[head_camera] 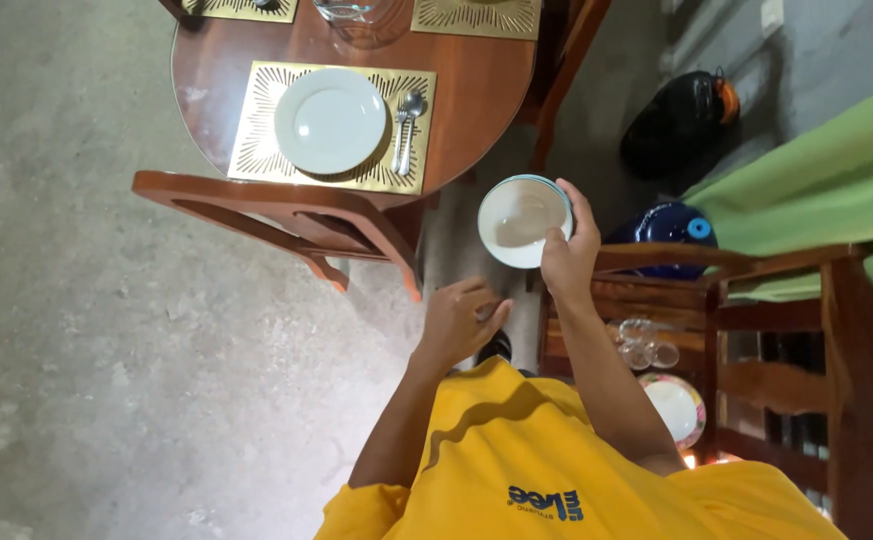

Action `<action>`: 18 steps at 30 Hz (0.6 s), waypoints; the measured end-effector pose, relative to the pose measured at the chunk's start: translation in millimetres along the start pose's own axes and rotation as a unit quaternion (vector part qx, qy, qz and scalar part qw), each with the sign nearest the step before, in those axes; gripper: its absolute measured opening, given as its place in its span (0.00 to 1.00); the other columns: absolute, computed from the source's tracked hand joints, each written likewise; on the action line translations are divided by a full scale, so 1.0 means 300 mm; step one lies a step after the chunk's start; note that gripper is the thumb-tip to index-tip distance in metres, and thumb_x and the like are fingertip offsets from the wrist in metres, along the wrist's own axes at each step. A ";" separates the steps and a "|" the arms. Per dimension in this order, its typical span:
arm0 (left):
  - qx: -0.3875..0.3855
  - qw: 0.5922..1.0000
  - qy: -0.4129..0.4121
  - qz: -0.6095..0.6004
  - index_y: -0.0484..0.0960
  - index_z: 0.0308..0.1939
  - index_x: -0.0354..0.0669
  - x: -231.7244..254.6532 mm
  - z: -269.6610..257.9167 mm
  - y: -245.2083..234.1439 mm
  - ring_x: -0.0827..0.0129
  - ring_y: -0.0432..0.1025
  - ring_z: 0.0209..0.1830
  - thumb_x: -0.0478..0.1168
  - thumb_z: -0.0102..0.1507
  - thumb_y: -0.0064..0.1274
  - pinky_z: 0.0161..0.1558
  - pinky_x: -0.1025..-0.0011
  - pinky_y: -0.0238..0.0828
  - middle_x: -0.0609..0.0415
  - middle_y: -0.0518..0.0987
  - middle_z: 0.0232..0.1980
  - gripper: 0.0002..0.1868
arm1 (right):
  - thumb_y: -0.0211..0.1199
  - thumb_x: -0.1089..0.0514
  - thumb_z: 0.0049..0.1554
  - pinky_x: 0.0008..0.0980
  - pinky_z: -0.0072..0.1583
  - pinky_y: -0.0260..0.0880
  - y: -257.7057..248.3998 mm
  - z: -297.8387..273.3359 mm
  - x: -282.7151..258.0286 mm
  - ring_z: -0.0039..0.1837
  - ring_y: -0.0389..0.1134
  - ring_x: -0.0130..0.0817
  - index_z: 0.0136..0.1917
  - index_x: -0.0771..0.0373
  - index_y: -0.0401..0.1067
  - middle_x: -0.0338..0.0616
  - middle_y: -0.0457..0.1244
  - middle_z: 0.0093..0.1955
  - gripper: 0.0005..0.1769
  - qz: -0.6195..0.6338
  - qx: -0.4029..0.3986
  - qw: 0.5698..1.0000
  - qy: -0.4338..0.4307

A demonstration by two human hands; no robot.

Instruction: The person is setting the dining table with plates, cutlery, and bowls.

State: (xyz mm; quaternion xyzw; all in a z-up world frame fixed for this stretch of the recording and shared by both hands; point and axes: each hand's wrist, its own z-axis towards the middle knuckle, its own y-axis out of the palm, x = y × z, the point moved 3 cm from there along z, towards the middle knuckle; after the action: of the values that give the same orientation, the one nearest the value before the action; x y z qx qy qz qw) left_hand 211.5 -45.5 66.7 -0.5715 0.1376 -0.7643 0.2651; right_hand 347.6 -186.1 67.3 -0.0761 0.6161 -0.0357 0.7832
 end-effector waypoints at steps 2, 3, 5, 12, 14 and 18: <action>-0.008 0.995 -0.045 0.089 0.83 0.29 0.41 -0.071 0.012 0.043 0.57 0.75 0.29 0.44 0.60 0.68 0.33 0.61 0.71 0.51 0.80 0.32 0.13 | 0.44 0.76 0.49 0.38 0.74 0.61 0.002 0.061 0.029 0.71 0.65 0.42 0.71 0.68 0.66 0.52 0.64 0.68 0.36 0.017 -0.009 1.000 0.017; -0.001 0.995 -0.049 0.089 0.83 0.29 0.41 -0.088 0.024 0.055 0.57 0.75 0.29 0.44 0.60 0.68 0.33 0.61 0.71 0.51 0.80 0.32 0.13 | 0.44 0.76 0.49 0.38 0.74 0.61 0.004 0.085 0.038 0.71 0.65 0.42 0.71 0.68 0.66 0.52 0.64 0.68 0.36 0.017 -0.016 1.000 0.015; 0.060 0.988 -0.013 0.141 0.81 0.32 0.47 -0.112 0.043 0.067 0.60 0.79 0.35 0.46 0.58 0.66 0.37 0.64 0.74 0.56 0.84 0.39 0.10 | 0.43 0.76 0.47 0.38 0.74 0.62 0.009 0.129 0.059 0.71 0.65 0.43 0.70 0.69 0.67 0.53 0.64 0.67 0.38 0.032 -0.017 0.999 0.030; 0.124 0.971 -0.101 0.176 0.74 0.64 0.46 -0.267 0.138 0.112 0.53 0.77 0.57 0.49 0.61 0.64 0.51 0.63 0.77 0.41 0.81 0.62 0.30 | 0.43 0.77 0.46 0.37 0.72 0.64 0.092 0.255 0.145 0.69 0.66 0.42 0.70 0.70 0.67 0.53 0.64 0.66 0.38 0.130 -0.053 0.983 0.121; 0.147 0.971 -0.143 0.120 0.62 0.77 0.45 -0.309 0.184 0.096 0.52 0.74 0.68 0.52 0.69 0.63 0.65 0.58 0.72 0.39 0.78 0.69 0.38 | 0.46 0.76 0.47 0.37 0.68 0.68 0.132 0.277 0.168 0.67 0.68 0.40 0.69 0.69 0.66 0.51 0.65 0.64 0.36 0.136 -0.061 0.970 0.195; 0.167 0.944 -0.252 -0.134 0.42 0.82 0.40 -0.308 0.308 0.013 0.52 0.72 0.67 0.54 0.64 0.58 0.56 0.64 0.77 0.32 0.69 0.71 0.52 | 0.47 0.74 0.48 0.38 0.66 0.70 0.220 0.294 0.197 0.65 0.69 0.42 0.68 0.71 0.67 0.52 0.66 0.62 0.33 0.183 -0.092 0.953 0.223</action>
State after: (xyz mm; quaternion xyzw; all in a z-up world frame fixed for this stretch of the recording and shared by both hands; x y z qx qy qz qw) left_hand 318.9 11.9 19.2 -0.7064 -0.1408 -0.6357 0.2778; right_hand 444.8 -123.3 20.0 -0.0239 0.7791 0.1485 0.6086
